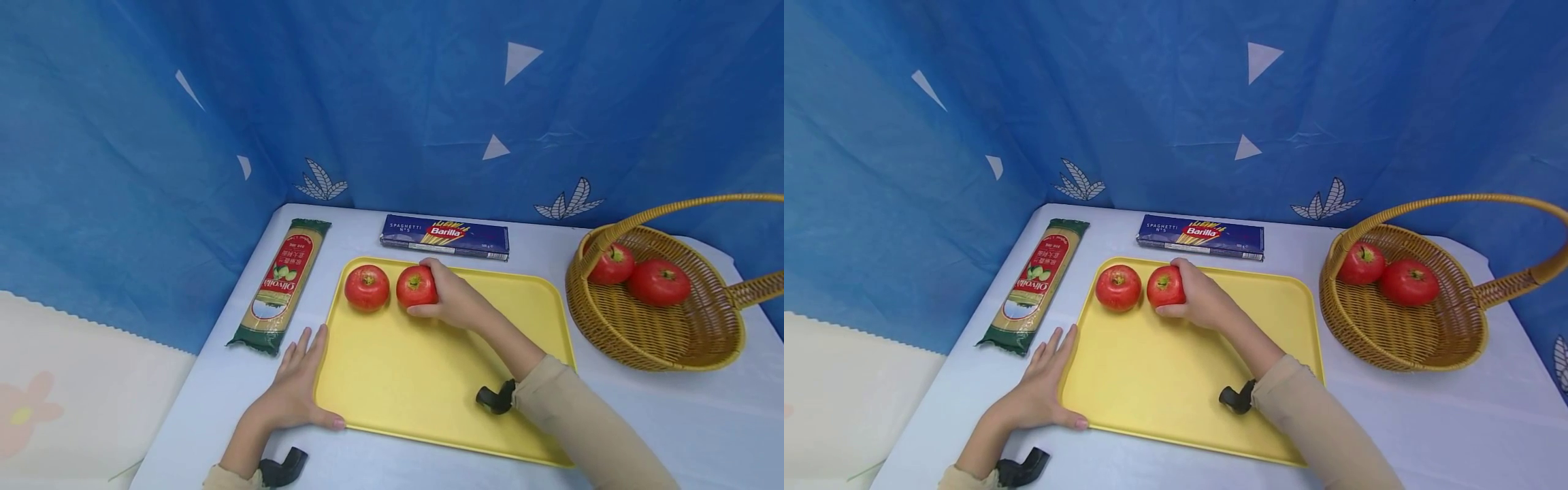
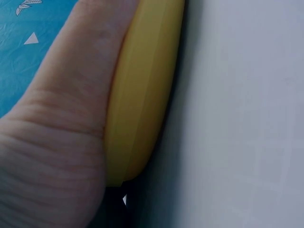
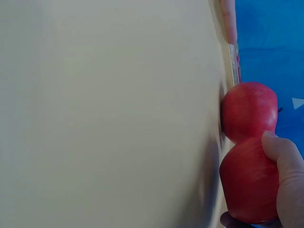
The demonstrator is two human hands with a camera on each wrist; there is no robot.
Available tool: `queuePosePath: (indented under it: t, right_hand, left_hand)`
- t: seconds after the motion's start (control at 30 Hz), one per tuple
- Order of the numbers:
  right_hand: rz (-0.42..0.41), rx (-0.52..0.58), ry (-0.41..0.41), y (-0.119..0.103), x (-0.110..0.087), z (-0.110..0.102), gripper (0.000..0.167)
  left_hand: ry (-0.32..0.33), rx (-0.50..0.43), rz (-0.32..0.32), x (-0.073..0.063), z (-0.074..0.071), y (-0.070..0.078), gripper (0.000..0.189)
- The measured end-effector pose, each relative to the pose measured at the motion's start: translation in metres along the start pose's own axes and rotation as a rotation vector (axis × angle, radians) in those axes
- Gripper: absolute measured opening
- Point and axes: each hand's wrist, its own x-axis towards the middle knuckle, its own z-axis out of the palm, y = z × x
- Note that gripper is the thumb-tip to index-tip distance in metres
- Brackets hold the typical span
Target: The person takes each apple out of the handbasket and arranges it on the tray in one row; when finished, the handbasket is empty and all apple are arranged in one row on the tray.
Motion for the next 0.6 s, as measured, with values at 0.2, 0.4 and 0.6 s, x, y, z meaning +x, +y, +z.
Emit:
queuePosePath:
  t: [0.2, 0.4, 0.6]
  right_hand:
    - [-0.011, -0.019, -0.016, -0.0023, 0.0013, 0.0044, 0.090]
    - [0.013, -0.025, -0.035, -0.0022, 0.0013, 0.0069, 0.092]
    - [0.005, -0.071, -0.040, -0.0004, 0.0008, 0.0052, 0.094]
  left_hand:
    - [0.000, 0.000, -0.003, -0.0004, -0.0002, 0.0003, 0.158]
    - [-0.001, -0.001, -0.005, -0.0008, -0.0007, 0.0014, 0.158]
    - [0.001, -0.003, -0.001, -0.0008, -0.0011, 0.0018, 0.159]
